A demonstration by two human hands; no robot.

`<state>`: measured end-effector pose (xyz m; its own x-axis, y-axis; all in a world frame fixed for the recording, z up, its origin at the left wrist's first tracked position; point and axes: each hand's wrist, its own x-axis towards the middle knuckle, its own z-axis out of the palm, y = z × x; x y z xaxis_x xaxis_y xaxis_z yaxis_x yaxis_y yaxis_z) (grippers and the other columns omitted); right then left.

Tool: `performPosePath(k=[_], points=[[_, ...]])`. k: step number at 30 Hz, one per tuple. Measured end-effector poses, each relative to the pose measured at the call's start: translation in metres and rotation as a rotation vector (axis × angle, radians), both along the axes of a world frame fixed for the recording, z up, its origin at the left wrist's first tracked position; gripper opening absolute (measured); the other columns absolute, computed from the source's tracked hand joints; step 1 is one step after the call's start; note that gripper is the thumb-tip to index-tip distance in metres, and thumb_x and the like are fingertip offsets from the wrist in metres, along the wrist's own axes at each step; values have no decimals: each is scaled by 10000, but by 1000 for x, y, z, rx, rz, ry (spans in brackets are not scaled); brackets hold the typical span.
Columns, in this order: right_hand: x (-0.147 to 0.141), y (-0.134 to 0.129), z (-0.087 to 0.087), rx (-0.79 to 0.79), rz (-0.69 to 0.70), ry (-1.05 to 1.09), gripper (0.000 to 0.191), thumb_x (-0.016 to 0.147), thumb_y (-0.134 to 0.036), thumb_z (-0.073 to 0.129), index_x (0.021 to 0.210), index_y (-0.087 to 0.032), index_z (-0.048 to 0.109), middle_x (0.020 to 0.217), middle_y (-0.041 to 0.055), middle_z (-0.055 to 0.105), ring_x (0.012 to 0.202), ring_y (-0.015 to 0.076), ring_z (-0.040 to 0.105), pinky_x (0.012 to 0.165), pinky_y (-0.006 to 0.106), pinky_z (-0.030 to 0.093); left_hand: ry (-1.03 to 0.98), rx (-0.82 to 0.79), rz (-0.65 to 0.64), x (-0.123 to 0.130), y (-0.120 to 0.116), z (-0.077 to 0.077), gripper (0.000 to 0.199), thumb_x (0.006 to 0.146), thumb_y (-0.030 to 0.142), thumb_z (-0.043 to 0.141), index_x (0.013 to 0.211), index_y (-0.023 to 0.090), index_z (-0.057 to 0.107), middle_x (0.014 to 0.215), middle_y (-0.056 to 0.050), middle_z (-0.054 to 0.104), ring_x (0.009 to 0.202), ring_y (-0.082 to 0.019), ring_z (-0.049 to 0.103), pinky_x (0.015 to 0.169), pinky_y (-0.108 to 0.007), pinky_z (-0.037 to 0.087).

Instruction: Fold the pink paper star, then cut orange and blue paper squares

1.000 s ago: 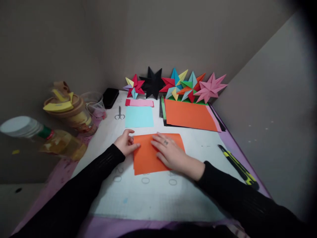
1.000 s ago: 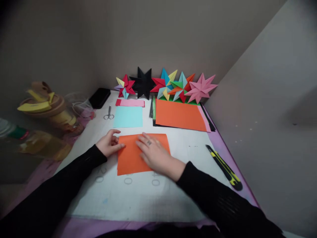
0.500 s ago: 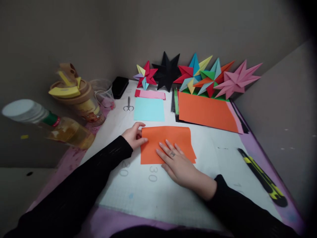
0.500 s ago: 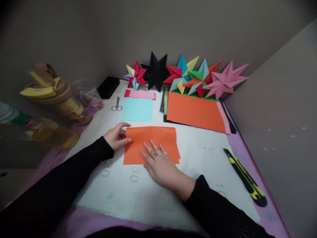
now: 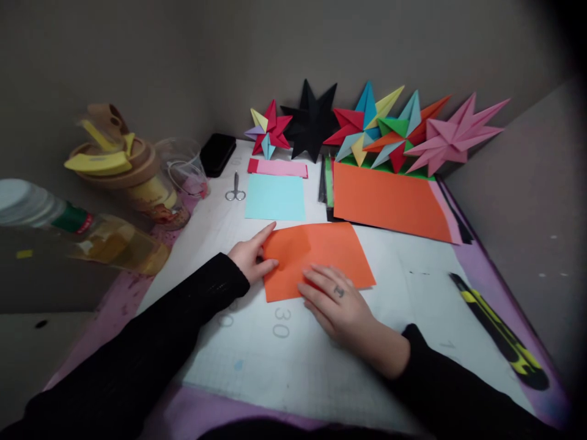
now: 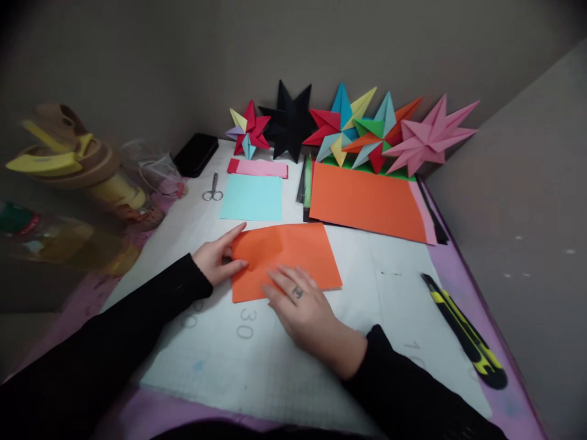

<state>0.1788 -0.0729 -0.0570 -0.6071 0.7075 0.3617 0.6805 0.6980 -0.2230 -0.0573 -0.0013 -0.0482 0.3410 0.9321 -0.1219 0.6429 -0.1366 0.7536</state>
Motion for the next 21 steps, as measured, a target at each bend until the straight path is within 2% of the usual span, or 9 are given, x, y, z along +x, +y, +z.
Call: performPosePath(k=[3,5,10,15,21], points=[[0,-6,3,1,91,24,240,874,-99,463,963,-217,652,978,60,669,895,208,583,801,385,483,35,16,65,5,-4,2,788,761,332,594,1453,198,243,765,-12,707,701,-188,658,684,-284,469],[-2,-6,2,7,101,21,239,870,-73,453,900,-196,656,915,51,664,828,187,572,740,352,483,57,26,79,7,-6,4,769,762,327,586,1448,202,259,761,-13,706,699,-189,655,686,-287,469],[-3,0,-5,70,92,37,199,860,-96,510,974,-167,657,1094,96,654,1018,245,556,840,437,483,111,47,85,10,-9,8,724,770,320,562,1433,208,296,793,-26,701,678,-192,645,677,-297,471],[-2,4,-5,13,103,66,241,874,-114,494,1057,-152,646,1066,101,683,1014,232,594,857,423,523,139,59,89,9,-9,9,705,764,318,563,1416,196,326,755,-18,690,671,-191,638,659,-291,466],[0,4,-6,-14,98,64,252,868,-97,477,1038,-130,660,1058,122,683,1030,246,593,882,446,523,67,86,-44,-4,-4,6,765,728,318,613,1412,161,308,712,7,658,715,-179,620,690,-287,447]])
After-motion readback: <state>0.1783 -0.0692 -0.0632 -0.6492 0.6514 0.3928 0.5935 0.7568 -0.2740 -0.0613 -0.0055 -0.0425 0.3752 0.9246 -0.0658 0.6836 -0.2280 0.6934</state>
